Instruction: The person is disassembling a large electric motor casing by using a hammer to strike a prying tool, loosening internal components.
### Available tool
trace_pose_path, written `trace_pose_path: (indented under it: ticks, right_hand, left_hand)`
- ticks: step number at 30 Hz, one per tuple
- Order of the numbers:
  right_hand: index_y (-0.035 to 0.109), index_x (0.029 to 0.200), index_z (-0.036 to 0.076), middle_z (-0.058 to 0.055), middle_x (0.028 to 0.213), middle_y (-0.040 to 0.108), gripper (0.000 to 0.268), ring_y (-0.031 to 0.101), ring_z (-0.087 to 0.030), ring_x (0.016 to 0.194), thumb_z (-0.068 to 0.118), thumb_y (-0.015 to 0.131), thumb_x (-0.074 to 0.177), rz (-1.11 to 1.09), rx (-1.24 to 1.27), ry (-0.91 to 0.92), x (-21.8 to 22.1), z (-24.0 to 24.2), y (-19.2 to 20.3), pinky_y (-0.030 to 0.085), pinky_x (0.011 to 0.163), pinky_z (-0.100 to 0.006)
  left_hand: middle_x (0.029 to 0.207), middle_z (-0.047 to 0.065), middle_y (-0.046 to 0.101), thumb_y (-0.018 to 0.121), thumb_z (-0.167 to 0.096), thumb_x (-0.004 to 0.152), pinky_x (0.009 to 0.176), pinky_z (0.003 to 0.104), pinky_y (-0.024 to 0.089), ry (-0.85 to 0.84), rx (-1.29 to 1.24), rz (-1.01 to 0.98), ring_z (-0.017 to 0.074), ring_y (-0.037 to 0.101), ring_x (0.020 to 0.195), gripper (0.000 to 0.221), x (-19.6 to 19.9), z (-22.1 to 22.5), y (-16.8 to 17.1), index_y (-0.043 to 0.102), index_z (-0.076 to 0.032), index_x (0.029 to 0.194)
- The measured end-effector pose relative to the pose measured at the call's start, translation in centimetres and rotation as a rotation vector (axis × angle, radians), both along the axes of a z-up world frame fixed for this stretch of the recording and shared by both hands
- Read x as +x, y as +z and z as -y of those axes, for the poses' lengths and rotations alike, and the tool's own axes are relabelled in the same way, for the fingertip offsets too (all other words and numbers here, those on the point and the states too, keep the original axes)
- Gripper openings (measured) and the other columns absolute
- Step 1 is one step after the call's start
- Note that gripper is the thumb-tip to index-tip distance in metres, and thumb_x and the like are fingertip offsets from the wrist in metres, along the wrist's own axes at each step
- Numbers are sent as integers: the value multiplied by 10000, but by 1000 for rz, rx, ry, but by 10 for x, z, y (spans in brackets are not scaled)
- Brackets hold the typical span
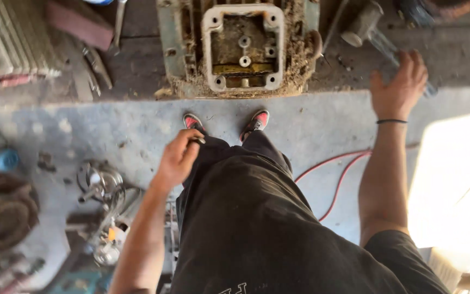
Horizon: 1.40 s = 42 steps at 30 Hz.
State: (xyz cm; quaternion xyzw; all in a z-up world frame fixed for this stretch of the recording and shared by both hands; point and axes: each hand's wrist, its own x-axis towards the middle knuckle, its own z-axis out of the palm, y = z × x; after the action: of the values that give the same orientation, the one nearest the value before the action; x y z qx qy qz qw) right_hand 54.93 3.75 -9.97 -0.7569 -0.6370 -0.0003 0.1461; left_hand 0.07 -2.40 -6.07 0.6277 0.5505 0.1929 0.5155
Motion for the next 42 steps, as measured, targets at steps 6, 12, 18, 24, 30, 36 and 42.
trace_pose_path:
  ticks: [6, 12, 18, 24, 30, 36, 42]
  right_hand:
    - [721, 1100, 89, -129, 1003, 641, 298, 569, -325, 858, 335, 871, 1023, 184, 122, 95, 46, -34, -44, 455, 666, -447]
    - [693, 1005, 101, -124, 920, 625, 378, 603, -403, 806, 436, 867, 994, 235, 62, -69, 11, 5, -20, 428, 516, -565]
    - [678, 1030, 107, -166, 796, 677, 355, 689, -416, 732, 450, 661, 1121, -379, -122, -517, -56, 135, -92, 497, 583, -519]
    - [617, 947, 122, 41, 704, 500, 298, 533, -108, 545, 404, 640, 1042, -1729, -148, -1073, -248, 232, -90, 467, 448, -224]
    - [585, 927, 162, 192, 730, 362, 259, 421, 29, 596, 390, 636, 1036, -2705, 258, -1261, -382, 325, -182, 374, 524, -149]
    - [605, 1020, 81, 178, 746, 451, 295, 495, 19, 625, 371, 660, 1012, -3114, 725, -1104, -483, 379, -201, 421, 545, -186]
    - [629, 959, 97, 157, 684, 379, 308, 422, 5, 559, 398, 655, 1017, -2849, 660, -1293, -498, 389, -205, 395, 506, -194]
  left_hand:
    - [911, 41, 733, 517, -127, 1018, 784, 379, 506, -152, 254, 17, 238, 683, 861, 195, 59, 4, 51, 700, -75, 977]
    - [791, -68, 689, 562, -127, 923, 819, 382, 402, -580, 322, -149, 204, 599, 758, 165, 84, -15, 17, 698, -192, 991]
    - [675, -5, 552, 624, -224, 886, 745, 387, 443, -766, 403, -119, 244, 610, 737, 72, 102, -51, 10, 591, -230, 823]
    - [769, 23, 672, 662, -280, 867, 760, 391, 479, -1096, 486, -120, 249, 671, 803, 49, 75, -69, -35, 658, -240, 895]
    - [703, -39, 616, 657, -318, 917, 758, 360, 460, -1405, 556, -121, 193, 632, 740, 67, 29, -92, -31, 698, -294, 870]
    - [731, 0, 662, 694, -382, 867, 722, 398, 471, -1575, 665, -158, 235, 665, 769, 77, 1, -63, -20, 719, -320, 906]
    - [657, 7, 633, 635, -360, 899, 696, 410, 466, -1516, 835, -129, 241, 660, 687, 132, 5, -51, 0, 656, -287, 792]
